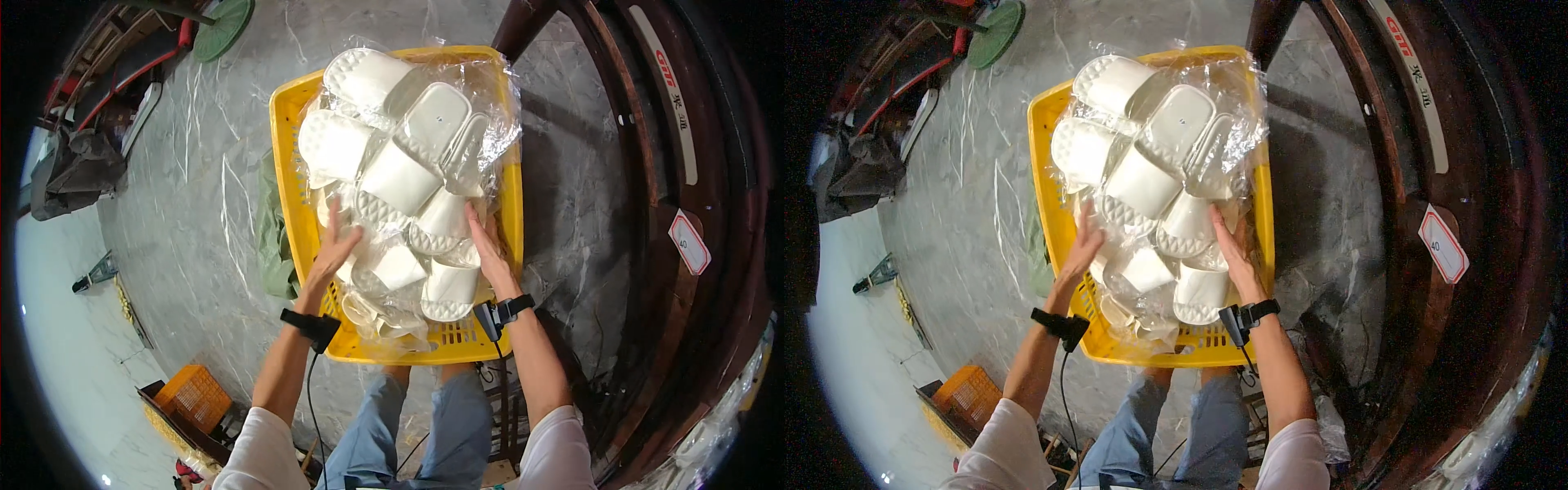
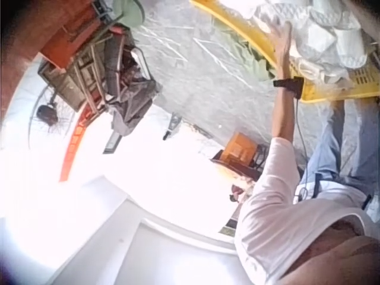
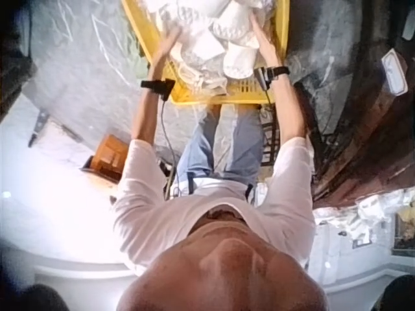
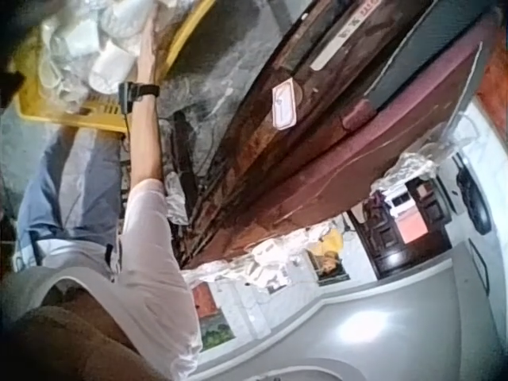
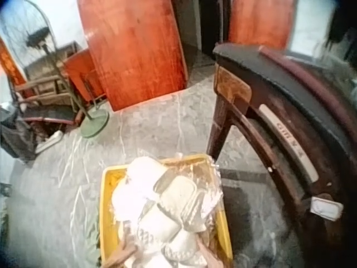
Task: Packing white slippers into plastic bags at a manufacturing facility.
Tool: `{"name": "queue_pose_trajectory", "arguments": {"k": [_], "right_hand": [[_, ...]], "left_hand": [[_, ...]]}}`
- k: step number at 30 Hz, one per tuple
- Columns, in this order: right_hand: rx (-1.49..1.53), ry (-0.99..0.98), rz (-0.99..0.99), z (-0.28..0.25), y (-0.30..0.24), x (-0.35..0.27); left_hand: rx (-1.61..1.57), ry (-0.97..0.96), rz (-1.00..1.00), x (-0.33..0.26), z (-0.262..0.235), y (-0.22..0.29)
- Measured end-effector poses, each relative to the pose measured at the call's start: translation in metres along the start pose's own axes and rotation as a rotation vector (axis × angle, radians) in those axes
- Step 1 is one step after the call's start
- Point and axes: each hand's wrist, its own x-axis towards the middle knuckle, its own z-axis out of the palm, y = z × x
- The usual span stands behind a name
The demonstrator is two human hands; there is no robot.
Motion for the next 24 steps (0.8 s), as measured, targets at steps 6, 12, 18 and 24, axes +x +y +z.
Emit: {"name": "queue_pose_trajectory", "arguments": {"k": [6,12,18,24], "right_hand": [[0.05,0.059,0.104,0.008,0.015,0.001],[0.146,0.119,0.168,0.006,0.016,-0.017],[0.293,0.145,0.05,0.019,-0.014,-0.066],[0.355,0.181,0.058,0.03,-0.016,-0.135]], "left_hand": [[0.553,-0.033,-0.221,0.008,0.035,0.039],[-0.002,0.067,-0.047,-0.014,0.047,0.027],[-0.088,-0.013,-0.125,-0.051,0.026,0.048],[-0.222,0.023,0.039,-0.12,-0.002,0.085]]}}
